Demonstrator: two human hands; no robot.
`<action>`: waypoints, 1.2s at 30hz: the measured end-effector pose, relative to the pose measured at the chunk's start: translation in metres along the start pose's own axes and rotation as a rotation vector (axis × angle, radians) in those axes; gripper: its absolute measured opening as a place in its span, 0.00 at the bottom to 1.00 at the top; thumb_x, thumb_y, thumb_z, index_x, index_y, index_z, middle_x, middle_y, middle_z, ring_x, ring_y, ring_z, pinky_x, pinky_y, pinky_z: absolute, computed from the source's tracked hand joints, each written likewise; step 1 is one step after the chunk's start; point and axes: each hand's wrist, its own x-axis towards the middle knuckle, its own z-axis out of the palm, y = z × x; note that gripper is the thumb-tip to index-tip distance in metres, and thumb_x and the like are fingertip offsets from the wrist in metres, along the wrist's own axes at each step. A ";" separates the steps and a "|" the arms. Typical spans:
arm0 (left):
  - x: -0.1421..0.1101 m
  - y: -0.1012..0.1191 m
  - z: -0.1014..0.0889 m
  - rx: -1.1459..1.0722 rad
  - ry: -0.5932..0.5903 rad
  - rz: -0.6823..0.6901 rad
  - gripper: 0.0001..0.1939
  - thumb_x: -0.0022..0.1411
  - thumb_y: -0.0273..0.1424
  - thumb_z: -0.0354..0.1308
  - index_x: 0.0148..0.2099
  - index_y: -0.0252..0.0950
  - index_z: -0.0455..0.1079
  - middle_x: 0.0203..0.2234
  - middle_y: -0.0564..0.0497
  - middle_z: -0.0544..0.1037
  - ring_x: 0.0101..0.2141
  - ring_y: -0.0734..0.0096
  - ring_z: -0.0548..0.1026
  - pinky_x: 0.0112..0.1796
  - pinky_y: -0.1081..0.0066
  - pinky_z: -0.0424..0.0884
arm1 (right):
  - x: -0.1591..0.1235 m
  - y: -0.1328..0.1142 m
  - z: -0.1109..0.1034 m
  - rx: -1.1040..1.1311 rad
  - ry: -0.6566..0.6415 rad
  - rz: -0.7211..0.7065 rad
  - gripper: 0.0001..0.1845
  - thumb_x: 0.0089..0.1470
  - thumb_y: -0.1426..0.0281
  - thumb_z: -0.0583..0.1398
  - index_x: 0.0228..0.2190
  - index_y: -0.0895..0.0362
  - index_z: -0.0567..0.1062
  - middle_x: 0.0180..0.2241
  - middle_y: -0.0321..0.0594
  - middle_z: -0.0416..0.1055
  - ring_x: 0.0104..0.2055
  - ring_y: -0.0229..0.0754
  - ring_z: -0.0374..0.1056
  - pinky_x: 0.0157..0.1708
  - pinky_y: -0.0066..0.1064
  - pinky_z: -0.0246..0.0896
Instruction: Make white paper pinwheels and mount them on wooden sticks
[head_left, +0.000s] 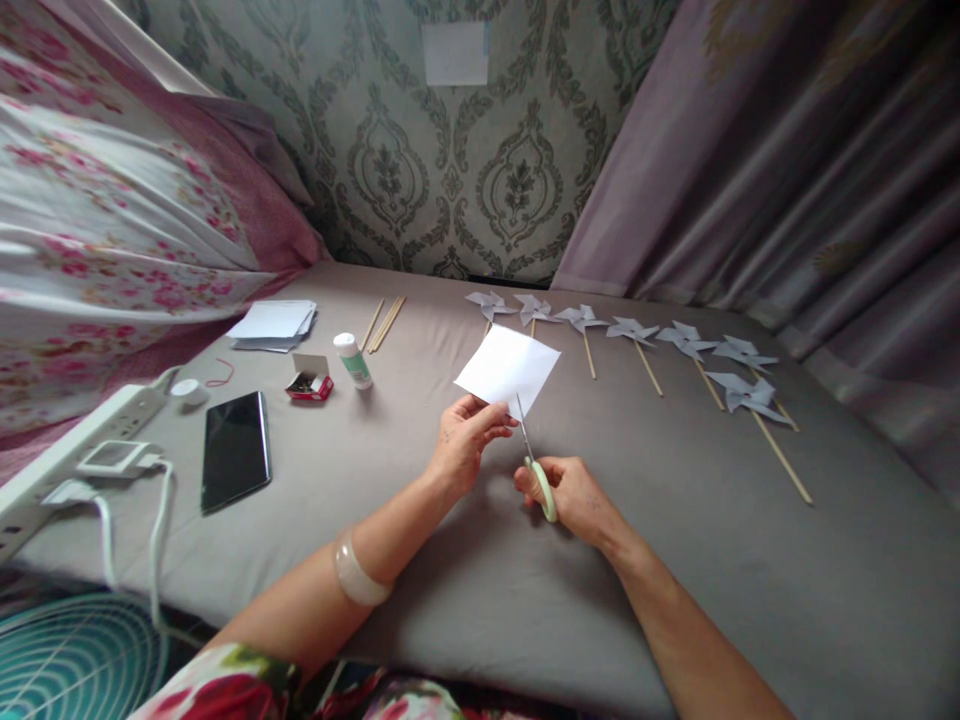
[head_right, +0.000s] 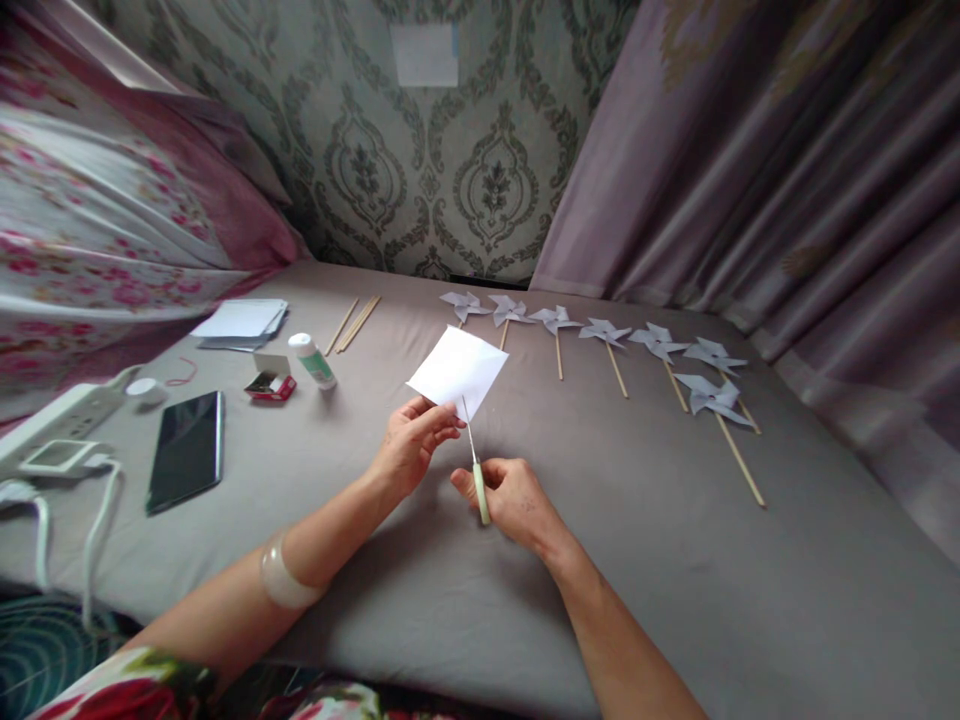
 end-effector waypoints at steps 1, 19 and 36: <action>0.000 0.000 0.000 -0.002 0.002 0.001 0.15 0.42 0.33 0.68 0.32 0.32 0.72 0.26 0.51 0.76 0.26 0.73 0.75 0.30 0.72 0.68 | 0.000 0.000 0.000 0.000 0.004 0.005 0.28 0.42 0.44 0.61 0.18 0.59 0.72 0.17 0.40 0.69 0.18 0.34 0.59 0.18 0.27 0.52; 0.000 -0.001 0.002 -0.033 0.034 0.008 0.14 0.41 0.32 0.69 0.30 0.31 0.71 0.23 0.52 0.76 0.25 0.72 0.75 0.32 0.70 0.70 | 0.000 -0.007 0.001 -0.011 0.028 0.050 0.26 0.40 0.46 0.62 0.15 0.57 0.67 0.15 0.35 0.63 0.17 0.32 0.53 0.18 0.28 0.49; 0.001 -0.001 0.001 -0.063 0.029 0.014 0.13 0.42 0.30 0.69 0.30 0.31 0.71 0.23 0.51 0.76 0.25 0.72 0.76 0.31 0.72 0.71 | 0.000 -0.009 0.004 -0.085 0.108 0.043 0.28 0.42 0.47 0.60 0.12 0.57 0.64 0.13 0.31 0.56 0.18 0.31 0.48 0.18 0.27 0.44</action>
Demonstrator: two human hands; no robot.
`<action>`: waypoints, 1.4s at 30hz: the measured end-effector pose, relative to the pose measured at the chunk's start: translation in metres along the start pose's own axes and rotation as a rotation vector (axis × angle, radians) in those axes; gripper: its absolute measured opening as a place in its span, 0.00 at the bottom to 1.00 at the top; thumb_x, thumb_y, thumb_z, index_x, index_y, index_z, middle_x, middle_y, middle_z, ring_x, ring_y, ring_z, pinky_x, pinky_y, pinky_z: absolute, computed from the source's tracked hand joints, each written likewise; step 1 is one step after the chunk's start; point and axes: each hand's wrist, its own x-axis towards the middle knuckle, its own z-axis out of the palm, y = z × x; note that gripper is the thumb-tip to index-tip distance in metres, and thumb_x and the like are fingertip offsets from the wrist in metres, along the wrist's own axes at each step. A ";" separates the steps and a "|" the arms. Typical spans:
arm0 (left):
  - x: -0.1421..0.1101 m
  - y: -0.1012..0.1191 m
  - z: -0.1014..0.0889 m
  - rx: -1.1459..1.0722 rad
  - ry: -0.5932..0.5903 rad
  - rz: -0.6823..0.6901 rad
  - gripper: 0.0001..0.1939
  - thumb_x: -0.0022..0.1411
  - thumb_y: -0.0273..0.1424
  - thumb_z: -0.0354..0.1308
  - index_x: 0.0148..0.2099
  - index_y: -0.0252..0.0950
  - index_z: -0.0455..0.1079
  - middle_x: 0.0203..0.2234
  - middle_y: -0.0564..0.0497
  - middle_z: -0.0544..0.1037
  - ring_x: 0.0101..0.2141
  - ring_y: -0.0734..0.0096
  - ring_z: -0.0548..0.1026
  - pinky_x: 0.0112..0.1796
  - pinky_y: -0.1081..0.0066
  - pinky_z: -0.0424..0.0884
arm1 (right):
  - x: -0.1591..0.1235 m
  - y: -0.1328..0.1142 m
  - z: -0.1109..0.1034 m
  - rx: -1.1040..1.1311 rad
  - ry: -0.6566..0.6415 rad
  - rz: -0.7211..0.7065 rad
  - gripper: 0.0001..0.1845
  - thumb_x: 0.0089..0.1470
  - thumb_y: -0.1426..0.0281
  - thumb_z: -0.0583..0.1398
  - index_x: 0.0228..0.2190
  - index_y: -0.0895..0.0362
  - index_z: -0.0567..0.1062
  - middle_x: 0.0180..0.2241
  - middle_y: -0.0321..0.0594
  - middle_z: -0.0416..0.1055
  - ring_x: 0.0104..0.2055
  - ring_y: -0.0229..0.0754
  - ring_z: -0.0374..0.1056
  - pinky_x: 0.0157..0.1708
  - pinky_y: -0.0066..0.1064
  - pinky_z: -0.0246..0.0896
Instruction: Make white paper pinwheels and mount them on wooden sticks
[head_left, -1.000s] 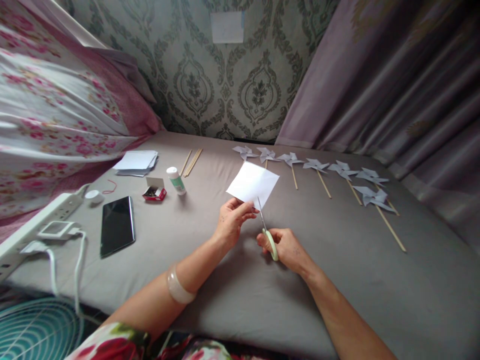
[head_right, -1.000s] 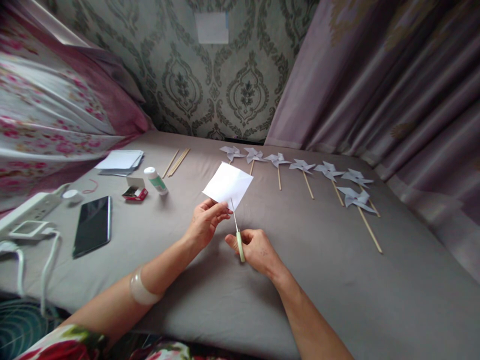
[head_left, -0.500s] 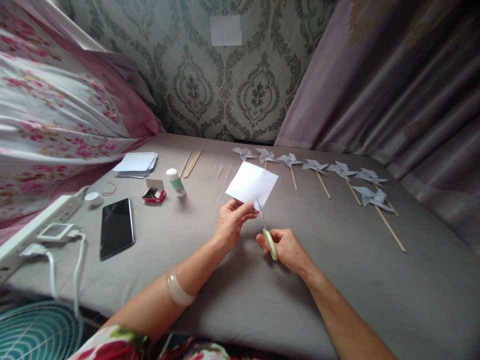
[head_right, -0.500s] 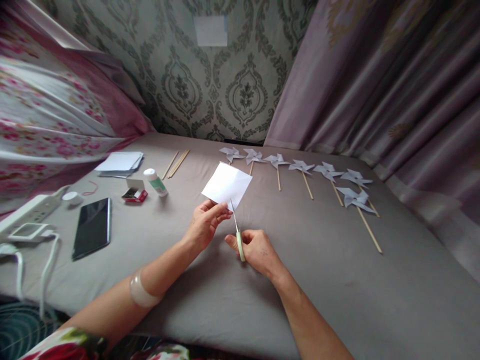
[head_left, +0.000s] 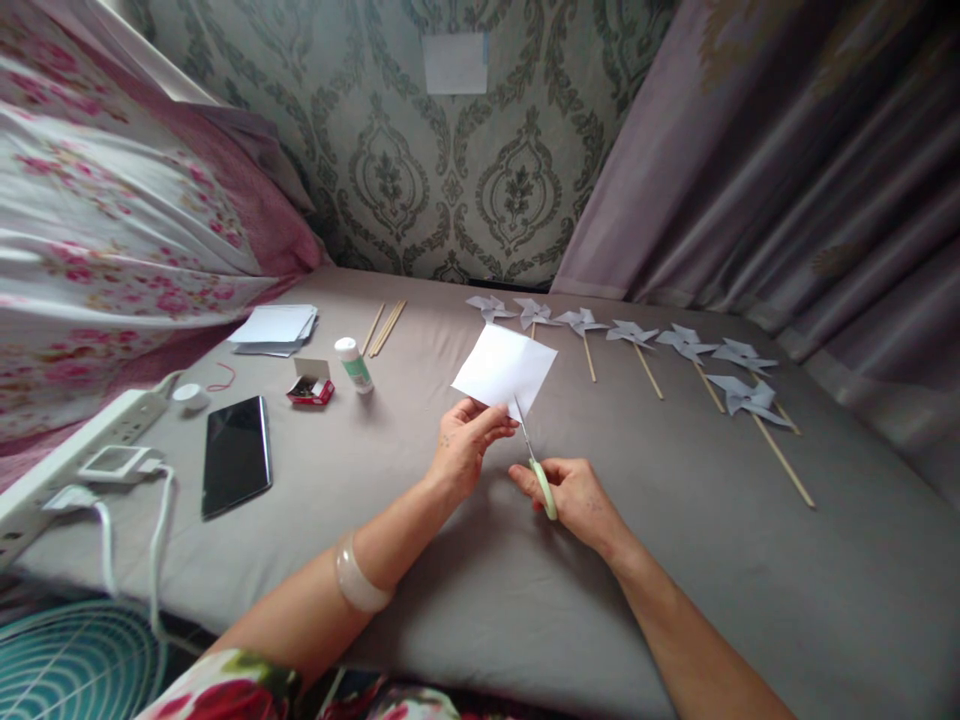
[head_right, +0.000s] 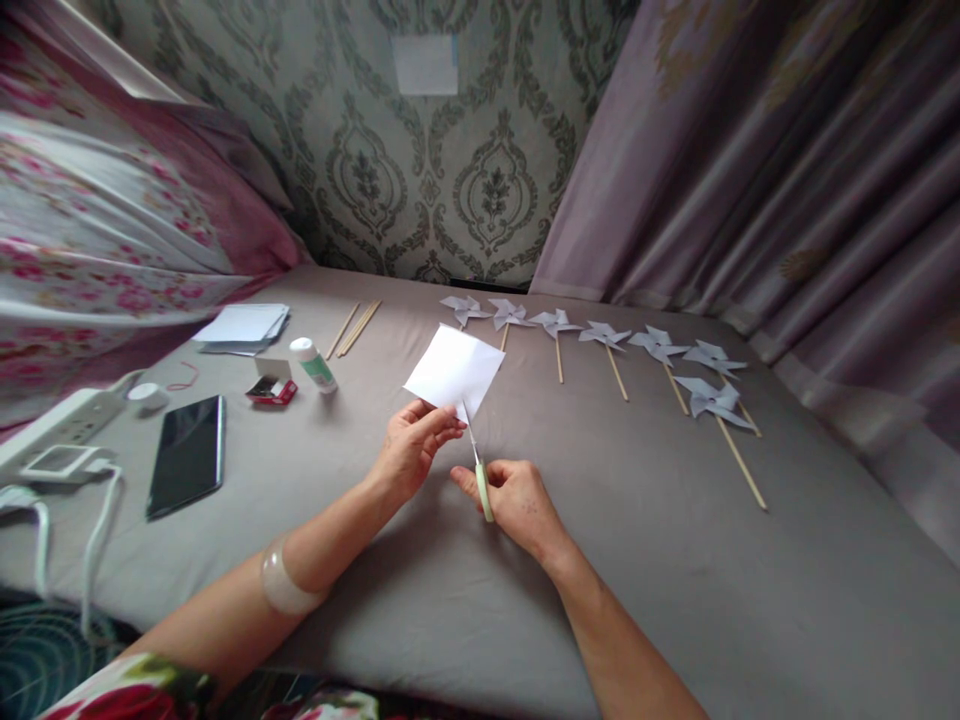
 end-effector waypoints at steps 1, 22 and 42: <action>0.000 0.000 0.000 -0.001 -0.002 0.001 0.13 0.42 0.30 0.69 0.30 0.31 0.71 0.23 0.51 0.76 0.25 0.73 0.76 0.31 0.72 0.70 | 0.000 0.000 0.000 -0.001 0.007 -0.004 0.28 0.42 0.47 0.60 0.12 0.57 0.63 0.13 0.31 0.56 0.18 0.31 0.48 0.18 0.27 0.44; -0.006 -0.002 0.005 -0.010 -0.031 -0.029 0.13 0.41 0.30 0.69 0.30 0.30 0.71 0.21 0.52 0.75 0.24 0.73 0.74 0.28 0.73 0.70 | 0.004 0.012 0.006 0.052 0.066 -0.033 0.25 0.43 0.50 0.60 0.14 0.57 0.64 0.15 0.32 0.56 0.19 0.32 0.49 0.19 0.27 0.43; -0.005 -0.002 0.006 -0.019 -0.016 -0.033 0.15 0.40 0.30 0.70 0.32 0.32 0.72 0.24 0.52 0.76 0.25 0.75 0.73 0.29 0.72 0.67 | 0.002 0.008 0.004 0.007 0.089 -0.055 0.27 0.43 0.49 0.61 0.12 0.57 0.62 0.14 0.31 0.52 0.19 0.31 0.46 0.18 0.28 0.41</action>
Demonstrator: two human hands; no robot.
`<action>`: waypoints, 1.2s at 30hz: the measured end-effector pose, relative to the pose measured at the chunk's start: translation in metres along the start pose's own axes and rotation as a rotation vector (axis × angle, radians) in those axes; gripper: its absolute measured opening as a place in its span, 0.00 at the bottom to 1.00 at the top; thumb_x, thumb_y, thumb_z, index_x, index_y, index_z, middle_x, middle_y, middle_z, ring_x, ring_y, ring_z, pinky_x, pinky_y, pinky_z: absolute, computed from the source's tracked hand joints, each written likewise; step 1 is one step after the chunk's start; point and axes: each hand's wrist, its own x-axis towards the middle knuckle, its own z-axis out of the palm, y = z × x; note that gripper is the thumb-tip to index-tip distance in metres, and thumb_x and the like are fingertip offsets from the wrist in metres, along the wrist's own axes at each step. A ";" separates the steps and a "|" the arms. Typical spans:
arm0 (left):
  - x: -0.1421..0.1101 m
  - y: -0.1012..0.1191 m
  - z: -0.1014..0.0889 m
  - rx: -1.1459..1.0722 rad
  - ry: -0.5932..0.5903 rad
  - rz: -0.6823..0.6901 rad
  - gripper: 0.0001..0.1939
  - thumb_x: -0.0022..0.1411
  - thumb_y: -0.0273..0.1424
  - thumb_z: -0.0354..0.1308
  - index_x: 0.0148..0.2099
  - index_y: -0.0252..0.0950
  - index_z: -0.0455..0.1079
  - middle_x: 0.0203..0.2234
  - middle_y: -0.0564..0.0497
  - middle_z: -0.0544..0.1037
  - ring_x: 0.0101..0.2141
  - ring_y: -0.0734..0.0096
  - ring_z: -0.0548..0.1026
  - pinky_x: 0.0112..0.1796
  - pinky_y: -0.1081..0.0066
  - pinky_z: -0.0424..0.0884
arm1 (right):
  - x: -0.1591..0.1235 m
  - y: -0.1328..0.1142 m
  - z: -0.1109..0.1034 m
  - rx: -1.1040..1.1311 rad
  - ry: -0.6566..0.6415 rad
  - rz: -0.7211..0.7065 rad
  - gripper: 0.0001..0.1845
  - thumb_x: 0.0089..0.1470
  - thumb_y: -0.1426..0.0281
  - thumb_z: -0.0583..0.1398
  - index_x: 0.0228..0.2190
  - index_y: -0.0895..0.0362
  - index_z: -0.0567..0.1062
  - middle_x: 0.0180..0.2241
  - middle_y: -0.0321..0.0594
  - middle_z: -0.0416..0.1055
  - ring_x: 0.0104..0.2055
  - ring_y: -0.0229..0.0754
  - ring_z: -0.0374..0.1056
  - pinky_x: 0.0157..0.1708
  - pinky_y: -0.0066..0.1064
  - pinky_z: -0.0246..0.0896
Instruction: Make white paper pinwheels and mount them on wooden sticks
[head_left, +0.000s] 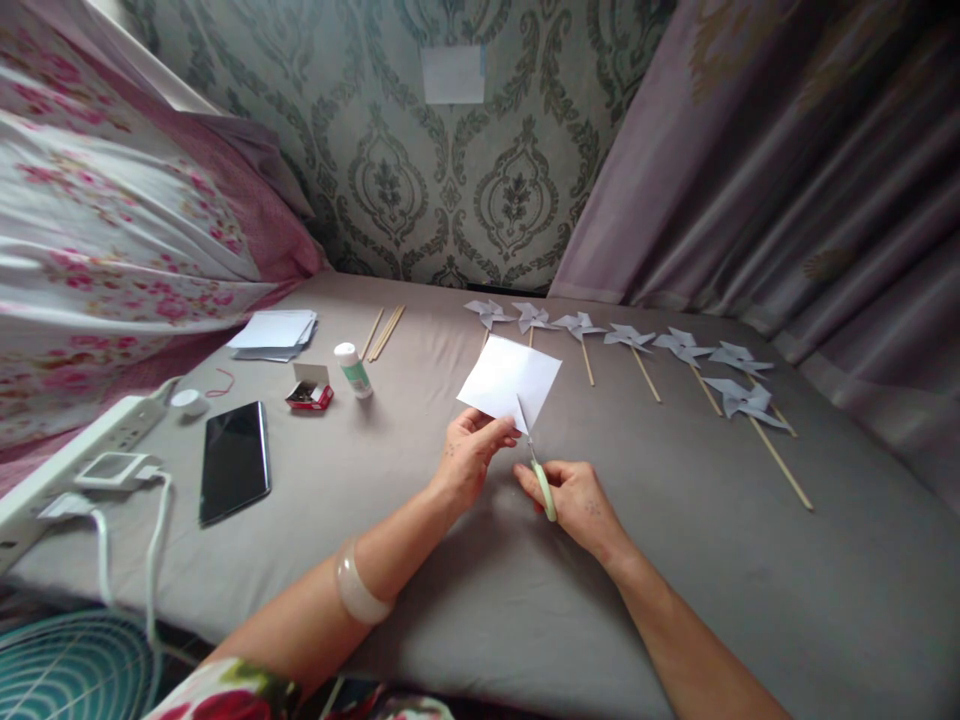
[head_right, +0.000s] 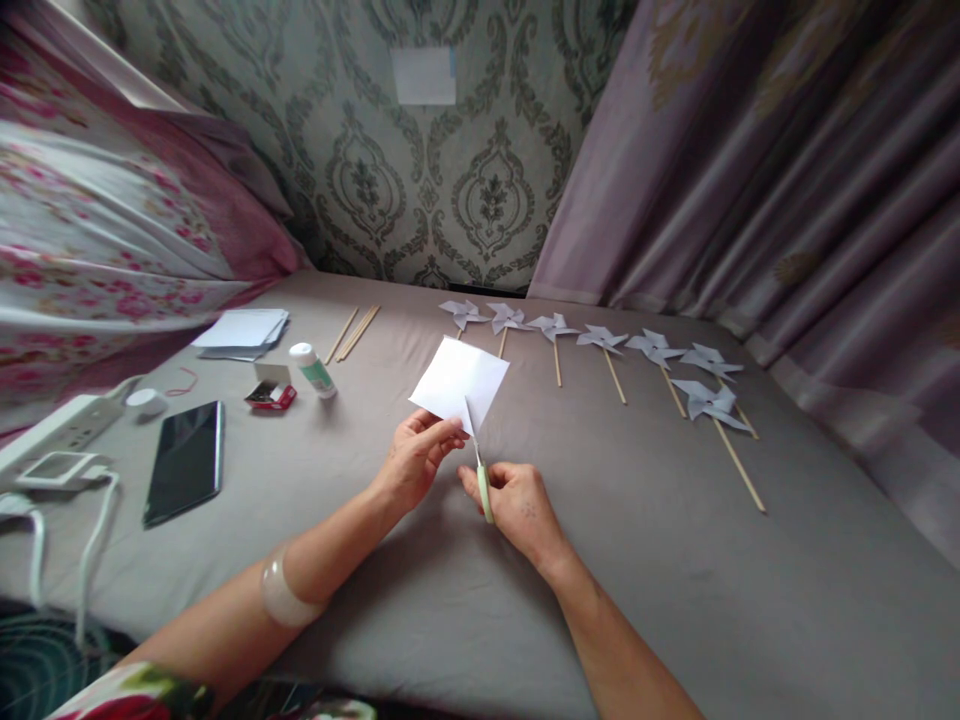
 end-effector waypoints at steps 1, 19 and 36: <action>0.000 0.000 0.000 -0.006 0.008 0.001 0.15 0.40 0.30 0.70 0.32 0.32 0.72 0.24 0.52 0.75 0.25 0.75 0.73 0.29 0.73 0.66 | 0.000 0.000 0.000 -0.003 0.001 0.002 0.27 0.43 0.49 0.60 0.12 0.57 0.62 0.14 0.31 0.52 0.19 0.31 0.46 0.18 0.28 0.41; 0.010 0.000 -0.007 -0.092 0.074 0.010 0.17 0.38 0.32 0.72 0.29 0.31 0.69 0.25 0.53 0.75 0.24 0.78 0.71 0.27 0.74 0.66 | -0.001 0.001 0.001 -0.025 -0.022 0.022 0.28 0.44 0.48 0.59 0.12 0.57 0.62 0.13 0.31 0.53 0.18 0.31 0.47 0.18 0.27 0.41; 0.029 -0.006 -0.027 0.150 0.129 0.002 0.16 0.36 0.34 0.71 0.27 0.32 0.71 0.23 0.50 0.76 0.22 0.77 0.71 0.23 0.77 0.65 | -0.001 0.013 -0.060 -0.296 -0.319 0.097 0.25 0.41 0.49 0.62 0.15 0.59 0.72 0.14 0.35 0.64 0.16 0.32 0.51 0.17 0.27 0.41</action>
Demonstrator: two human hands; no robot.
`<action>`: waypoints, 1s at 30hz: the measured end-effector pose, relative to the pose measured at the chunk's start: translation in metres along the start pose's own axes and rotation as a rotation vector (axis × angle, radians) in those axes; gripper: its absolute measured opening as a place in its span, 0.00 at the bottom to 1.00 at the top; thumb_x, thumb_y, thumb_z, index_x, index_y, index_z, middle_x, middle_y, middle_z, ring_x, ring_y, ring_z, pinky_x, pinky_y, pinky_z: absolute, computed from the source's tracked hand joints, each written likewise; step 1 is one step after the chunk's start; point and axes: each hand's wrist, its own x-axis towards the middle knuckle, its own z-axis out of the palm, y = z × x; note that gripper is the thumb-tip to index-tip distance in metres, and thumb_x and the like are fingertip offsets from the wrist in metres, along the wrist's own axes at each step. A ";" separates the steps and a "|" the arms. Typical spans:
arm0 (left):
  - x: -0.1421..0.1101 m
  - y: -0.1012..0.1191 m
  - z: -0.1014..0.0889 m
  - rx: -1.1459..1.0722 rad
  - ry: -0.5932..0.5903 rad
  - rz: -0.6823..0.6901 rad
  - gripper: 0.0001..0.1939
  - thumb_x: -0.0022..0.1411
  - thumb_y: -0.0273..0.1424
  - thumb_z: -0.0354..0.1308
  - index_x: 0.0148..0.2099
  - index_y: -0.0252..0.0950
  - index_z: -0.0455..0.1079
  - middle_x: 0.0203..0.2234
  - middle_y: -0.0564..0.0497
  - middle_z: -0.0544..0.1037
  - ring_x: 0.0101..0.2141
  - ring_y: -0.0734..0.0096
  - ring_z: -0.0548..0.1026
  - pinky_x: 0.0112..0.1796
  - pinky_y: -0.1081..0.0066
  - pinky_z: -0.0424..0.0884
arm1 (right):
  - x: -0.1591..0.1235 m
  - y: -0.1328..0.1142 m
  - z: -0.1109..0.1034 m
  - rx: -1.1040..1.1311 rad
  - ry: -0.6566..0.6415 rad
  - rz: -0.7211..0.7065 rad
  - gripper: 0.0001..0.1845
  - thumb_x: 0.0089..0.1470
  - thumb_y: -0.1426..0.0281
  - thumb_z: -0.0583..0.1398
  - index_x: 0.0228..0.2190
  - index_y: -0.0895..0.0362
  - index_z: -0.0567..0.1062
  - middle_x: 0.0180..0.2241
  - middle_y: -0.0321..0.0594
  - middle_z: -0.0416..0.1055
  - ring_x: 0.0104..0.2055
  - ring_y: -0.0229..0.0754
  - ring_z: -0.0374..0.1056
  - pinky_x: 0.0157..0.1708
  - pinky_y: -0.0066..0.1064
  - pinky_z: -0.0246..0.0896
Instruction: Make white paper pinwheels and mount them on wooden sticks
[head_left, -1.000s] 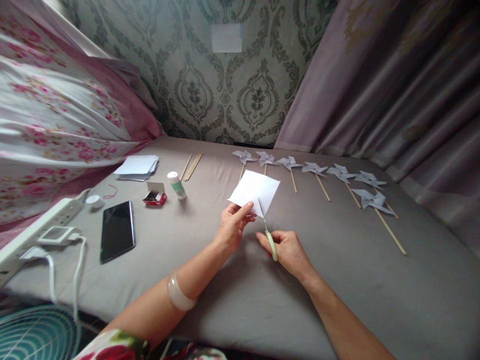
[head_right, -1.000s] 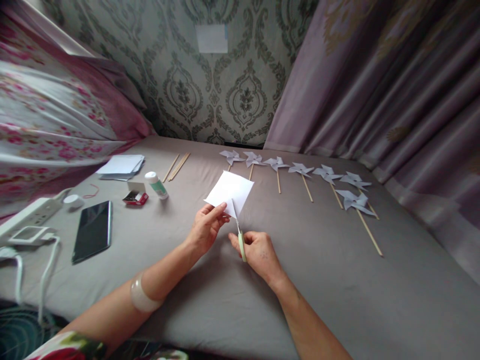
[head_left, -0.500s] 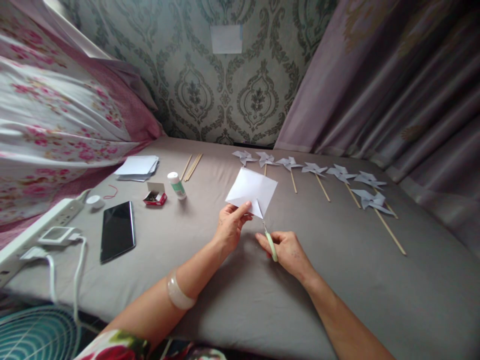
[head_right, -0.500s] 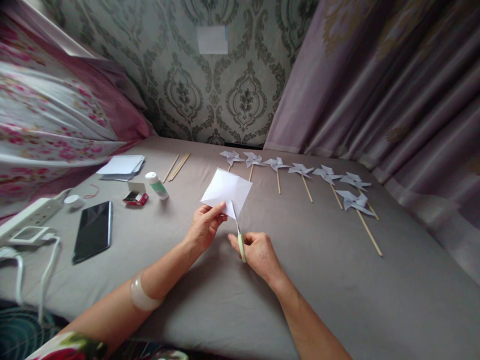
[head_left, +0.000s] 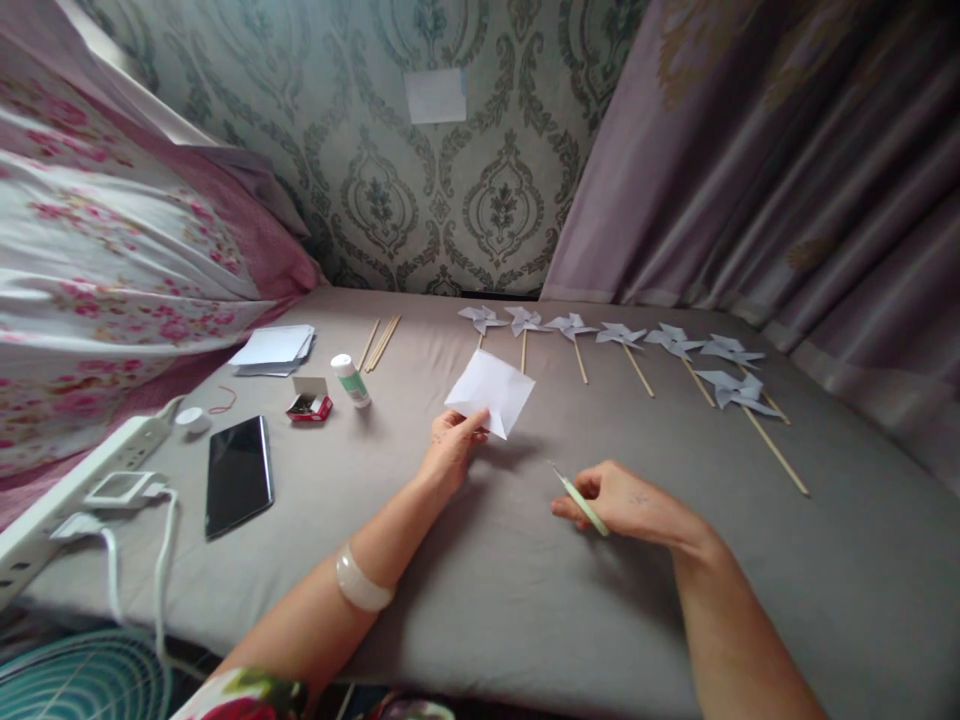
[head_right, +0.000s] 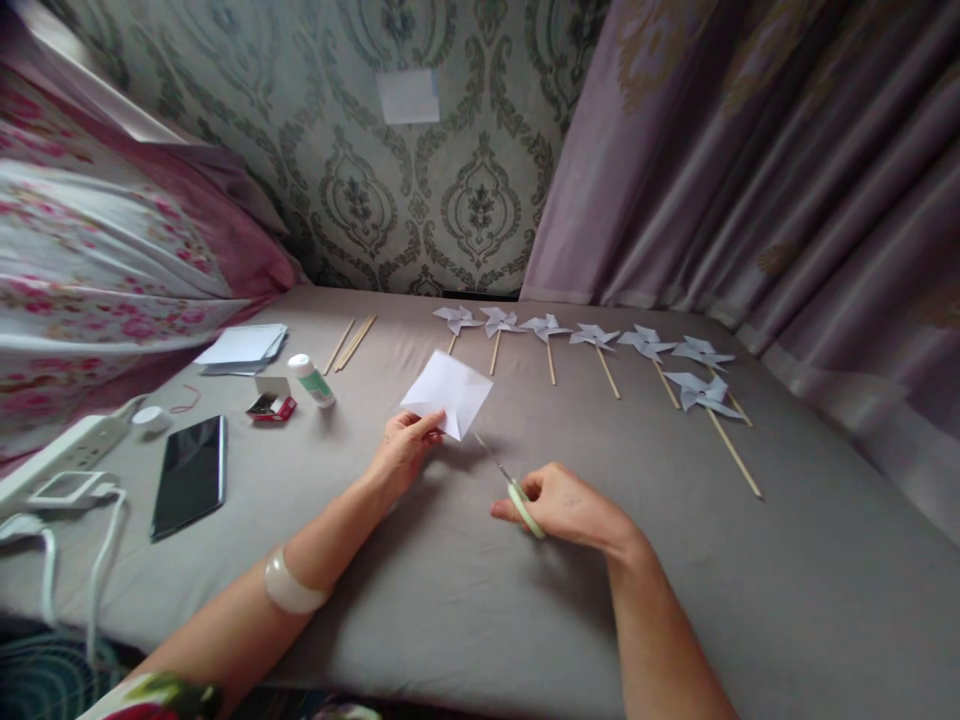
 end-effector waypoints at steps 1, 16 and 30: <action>0.002 -0.001 -0.002 0.039 -0.030 -0.020 0.15 0.36 0.33 0.71 0.27 0.32 0.72 0.24 0.49 0.77 0.22 0.77 0.71 0.22 0.78 0.64 | -0.002 0.006 -0.009 -0.050 0.075 0.049 0.25 0.40 0.48 0.62 0.15 0.59 0.72 0.14 0.36 0.64 0.16 0.33 0.52 0.17 0.28 0.41; 0.016 -0.007 -0.003 0.589 -0.138 0.197 0.15 0.40 0.27 0.67 0.34 0.35 0.71 0.22 0.53 0.76 0.22 0.74 0.72 0.23 0.77 0.64 | -0.013 0.058 -0.063 -0.508 0.613 0.579 0.32 0.39 0.45 0.61 0.34 0.59 0.81 0.35 0.60 0.76 0.37 0.61 0.73 0.26 0.38 0.58; -0.038 0.005 0.039 0.551 -0.392 -0.040 0.21 0.45 0.41 0.67 0.39 0.32 0.74 0.22 0.51 0.74 0.20 0.75 0.68 0.20 0.75 0.59 | -0.002 0.001 -0.022 -0.339 0.562 0.108 0.25 0.48 0.47 0.57 0.26 0.55 0.81 0.26 0.50 0.78 0.28 0.46 0.71 0.25 0.31 0.51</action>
